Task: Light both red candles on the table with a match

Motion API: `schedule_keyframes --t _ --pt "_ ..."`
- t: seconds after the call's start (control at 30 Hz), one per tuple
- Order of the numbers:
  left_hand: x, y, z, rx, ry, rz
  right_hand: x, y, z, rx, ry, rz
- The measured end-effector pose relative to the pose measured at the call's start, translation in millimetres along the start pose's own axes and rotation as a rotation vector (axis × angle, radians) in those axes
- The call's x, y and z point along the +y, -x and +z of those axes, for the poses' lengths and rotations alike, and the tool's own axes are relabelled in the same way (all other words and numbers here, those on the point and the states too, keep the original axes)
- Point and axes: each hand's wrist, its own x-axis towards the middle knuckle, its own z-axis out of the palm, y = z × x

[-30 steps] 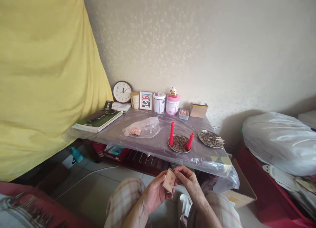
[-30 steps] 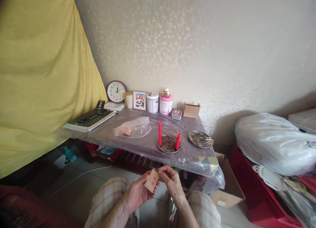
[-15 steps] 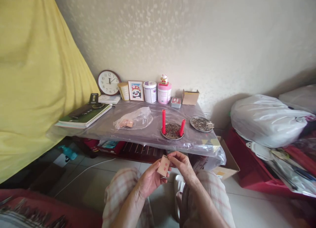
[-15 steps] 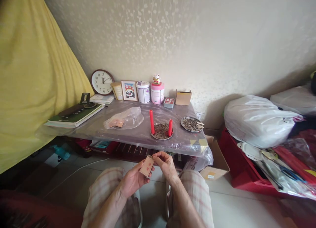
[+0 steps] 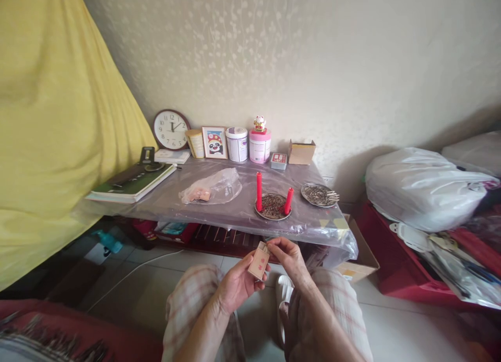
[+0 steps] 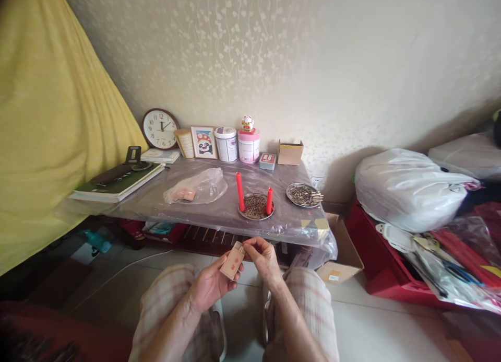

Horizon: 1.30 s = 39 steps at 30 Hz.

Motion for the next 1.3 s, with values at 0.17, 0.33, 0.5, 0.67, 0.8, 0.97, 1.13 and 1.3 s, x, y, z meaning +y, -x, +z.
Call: schedule_keyframes --t 0.17,0.33,0.5,0.67,0.8,0.97,1.13,1.3 --pt "2.6 0.0 -2.1 0.006 0.003 -0.023 0.7 0.1 -7.3 -0.045 0.117 -0.086" --pt "2.8 -0.5 -4.2 0.015 -0.002 -0.049 -0.1 0.7 -15.5 -0.093 0.298 -0.225" --pt "1.2 -1.0 -5.2 0.019 -0.027 -0.092 0.5 -0.8 -18.5 -0.112 0.487 -0.342" --pt "1.7 -1.2 -8.1 0.044 -0.029 -0.093 -0.6 -1.0 -22.4 -0.140 0.574 -0.413" --pt "1.6 -2.4 -10.9 0.061 -0.032 -0.098 2.4 -2.1 -26.0 -0.218 0.622 -0.453" --pt "-0.8 -3.8 -13.7 0.070 -0.049 -0.113 9.5 -3.6 -28.5 -0.273 0.701 -0.479" --pt "-1.7 -4.9 -15.4 0.074 -0.062 -0.127 9.6 -3.8 -30.1 -0.291 0.740 -0.494" --pt "-0.4 -4.4 -14.4 0.065 -0.064 -0.126 5.8 -2.7 -29.9 -0.308 0.736 -0.502"
